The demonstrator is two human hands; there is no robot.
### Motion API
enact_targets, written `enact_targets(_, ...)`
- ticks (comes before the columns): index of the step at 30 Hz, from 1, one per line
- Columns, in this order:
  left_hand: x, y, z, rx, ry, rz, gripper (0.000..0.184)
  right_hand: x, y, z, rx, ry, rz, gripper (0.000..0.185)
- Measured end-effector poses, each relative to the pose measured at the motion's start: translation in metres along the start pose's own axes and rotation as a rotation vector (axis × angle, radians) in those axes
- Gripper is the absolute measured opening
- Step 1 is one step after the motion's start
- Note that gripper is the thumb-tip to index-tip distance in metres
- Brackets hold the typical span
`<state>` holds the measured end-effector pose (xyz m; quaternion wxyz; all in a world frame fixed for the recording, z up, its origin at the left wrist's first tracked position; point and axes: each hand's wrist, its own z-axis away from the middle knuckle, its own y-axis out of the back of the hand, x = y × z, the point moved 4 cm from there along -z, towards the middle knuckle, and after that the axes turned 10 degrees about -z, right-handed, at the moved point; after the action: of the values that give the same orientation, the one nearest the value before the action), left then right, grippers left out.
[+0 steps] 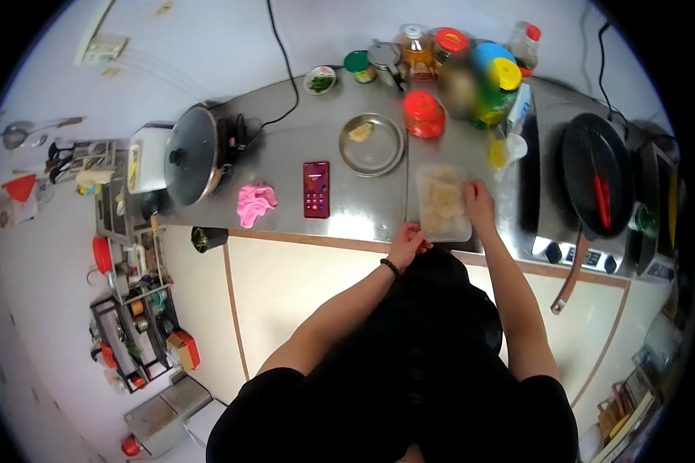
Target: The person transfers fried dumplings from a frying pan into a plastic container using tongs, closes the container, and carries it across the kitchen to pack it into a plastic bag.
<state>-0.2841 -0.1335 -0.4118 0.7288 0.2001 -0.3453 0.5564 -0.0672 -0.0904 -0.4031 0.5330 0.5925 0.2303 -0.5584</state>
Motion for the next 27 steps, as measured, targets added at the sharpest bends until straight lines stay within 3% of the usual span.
enact_targets(5,0.006,0.015,-0.003,0.018,0.009,-0.255,0.034,0.006,0.003,-0.003,-0.040,-0.010,0.075,0.035)
enact_targets(7,-0.013,0.064,-0.020,0.265,-0.175,-0.390,0.050,0.022,0.006,0.000,-0.075,-0.063,-0.047,0.041)
enact_targets(10,0.035,0.143,0.019,0.951,-0.378,-0.792,0.070,0.025,0.019,0.026,-0.173,-0.214,-0.014,0.045)
enact_targets(11,0.044,0.171,0.025,1.032,-0.226,-0.952,0.074,0.032,0.022,0.034,-0.091,-0.127,0.029,0.042)
enact_targets(12,0.057,0.187,0.035,0.993,-0.114,-0.956,0.081,0.014,0.030,0.045,-0.194,-0.212,0.066,0.039)
enact_targets(13,0.035,0.220,0.019,1.199,-0.260,-1.192,0.090,0.028,0.029,0.052,-0.210,-0.200,0.015,0.036)
enact_targets(15,0.032,0.247,0.009,1.046,-0.322,-1.188,0.104,0.033,0.029,0.070,-0.246,-0.184,0.008,0.040)
enact_targets(17,0.034,0.250,-0.001,0.948,-0.430,-1.295,0.092,0.053,0.017,0.080,-0.322,-0.203,0.015,0.032)
enact_targets(18,0.032,0.255,-0.007,0.848,-0.425,-1.221,0.086,0.041,0.014,0.093,-0.244,-0.360,-0.235,0.030)
enact_targets(20,0.030,0.242,-0.006,0.727,-0.619,-1.012,0.093,0.048,0.008,0.095,-0.220,-0.284,-0.140,0.028)
enact_targets(21,0.033,0.232,0.000,0.779,-0.524,-1.290,0.099,0.045,0.006,0.100,-0.141,-0.205,-0.083,0.029)
enact_targets(22,0.026,0.236,-0.003,0.801,-0.635,-1.304,0.101,0.040,0.004,0.108,-0.044,-0.194,-0.171,0.029)
enact_targets(23,0.023,0.245,-0.010,0.797,-0.507,-1.336,0.102,0.020,0.009,0.122,-0.028,-0.356,-0.344,0.029)
enact_targets(24,0.024,0.246,-0.013,0.827,-0.468,-1.358,0.102,0.019,0.011,0.130,-0.005,-0.389,-0.320,0.031)
enact_targets(25,0.023,0.248,-0.013,0.870,-0.415,-1.377,0.103,0.050,0.000,0.129,0.052,-0.332,-0.447,0.035)
enact_targets(27,0.028,0.250,-0.011,0.828,-0.381,-1.399,0.103,0.057,-0.002,0.146,0.115,-0.433,-0.666,0.044)
